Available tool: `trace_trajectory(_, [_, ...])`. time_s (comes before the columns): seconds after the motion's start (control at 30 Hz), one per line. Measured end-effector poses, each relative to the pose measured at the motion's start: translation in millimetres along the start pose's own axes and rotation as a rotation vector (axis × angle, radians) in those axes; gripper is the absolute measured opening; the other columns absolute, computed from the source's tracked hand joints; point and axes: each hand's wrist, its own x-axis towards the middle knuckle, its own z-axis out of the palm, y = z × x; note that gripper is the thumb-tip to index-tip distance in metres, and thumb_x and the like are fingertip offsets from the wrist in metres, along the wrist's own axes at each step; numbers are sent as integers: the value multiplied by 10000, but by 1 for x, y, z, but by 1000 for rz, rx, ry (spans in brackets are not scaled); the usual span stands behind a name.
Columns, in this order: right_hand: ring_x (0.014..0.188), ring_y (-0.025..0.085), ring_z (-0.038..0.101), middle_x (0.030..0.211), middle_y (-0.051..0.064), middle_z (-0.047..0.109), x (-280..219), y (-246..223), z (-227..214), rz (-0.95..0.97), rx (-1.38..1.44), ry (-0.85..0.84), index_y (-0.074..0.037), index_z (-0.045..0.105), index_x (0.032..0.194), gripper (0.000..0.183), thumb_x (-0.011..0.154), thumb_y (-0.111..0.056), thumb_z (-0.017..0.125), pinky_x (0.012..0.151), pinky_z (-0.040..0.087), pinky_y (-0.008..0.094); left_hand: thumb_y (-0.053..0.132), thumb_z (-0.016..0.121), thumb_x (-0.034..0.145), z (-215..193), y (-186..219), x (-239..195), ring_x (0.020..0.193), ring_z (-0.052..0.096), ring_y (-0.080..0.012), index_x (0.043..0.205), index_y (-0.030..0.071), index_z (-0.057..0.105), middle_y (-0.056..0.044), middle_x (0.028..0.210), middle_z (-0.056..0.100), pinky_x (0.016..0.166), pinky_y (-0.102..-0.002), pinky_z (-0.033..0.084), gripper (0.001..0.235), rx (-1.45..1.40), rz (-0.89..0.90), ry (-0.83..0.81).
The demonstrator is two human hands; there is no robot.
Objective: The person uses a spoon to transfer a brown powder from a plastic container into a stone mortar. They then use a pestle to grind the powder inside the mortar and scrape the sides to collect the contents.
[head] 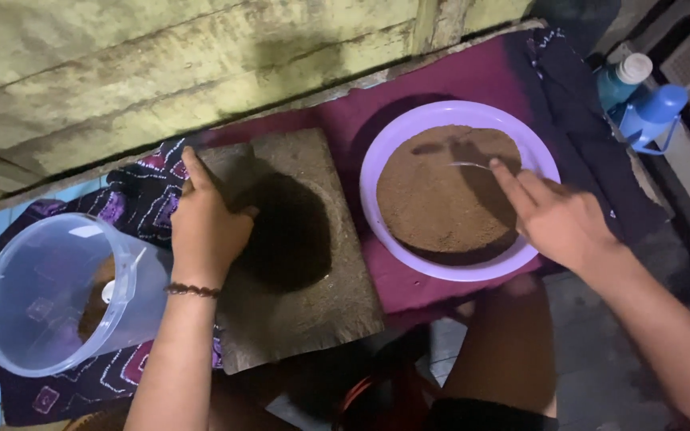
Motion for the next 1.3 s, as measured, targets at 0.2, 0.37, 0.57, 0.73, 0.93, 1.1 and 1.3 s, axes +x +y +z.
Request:
trace_trajectory(0.2, [821,148,731,1260,-43,682,1,2,-14,44,-77,22,-254,517,1576,896,695,-207,671,465,526,272,207,834,743,6,-10,0,958,653,-569,1612,-24,66,-364,1228,601,816,-609,518,1182,-99,56,75])
trace_trajectory(0.37, [714,161,698,1252,-49,658,1,0,-31,55,-7,164,-250,644,1450,695,774,-92,648,458,477,284,200,808,754,11,-15,0,917,659,-522,1621,-31,46,-317,1211,597,738,-581,541,1178,-102,49,75])
trace_trajectory(0.57, [1090,295,709,1331,127,667,-4,14,-32,175,431,79,-110,695,1329,523,820,12,713,794,581,441,165,772,745,21,-18,4,902,659,-562,1618,-13,44,-325,1240,558,770,-611,533,1151,-161,42,103])
trace_trajectory(0.73, [1037,270,633,1160,215,688,20,-10,-91,388,908,183,104,698,1301,123,1196,40,693,1015,493,373,111,732,758,15,-3,0,891,680,-550,1619,3,23,-316,1347,500,733,-607,553,1120,-210,-9,91])
trace_trajectory(0.93, [1196,255,588,1322,116,646,54,-58,-154,1033,904,-30,-152,643,1423,398,1232,-455,470,956,448,435,-64,647,786,23,11,3,831,716,-424,1630,10,-20,-270,1363,477,679,-487,597,1078,-208,-30,34])
trace_trajectory(1.1, [1135,294,689,1279,253,709,61,-61,-121,94,956,330,111,664,1152,32,1159,110,633,1064,533,363,40,702,764,51,13,11,729,728,-300,1617,28,63,-260,1355,538,541,-401,596,1066,-109,-27,266])
trace_trajectory(1.3, [941,243,742,1073,190,761,146,-152,-154,-195,977,408,84,715,982,30,996,107,702,905,571,339,173,804,722,56,15,10,727,738,-211,1602,-33,72,-343,1394,544,522,-275,589,1163,37,-12,301])
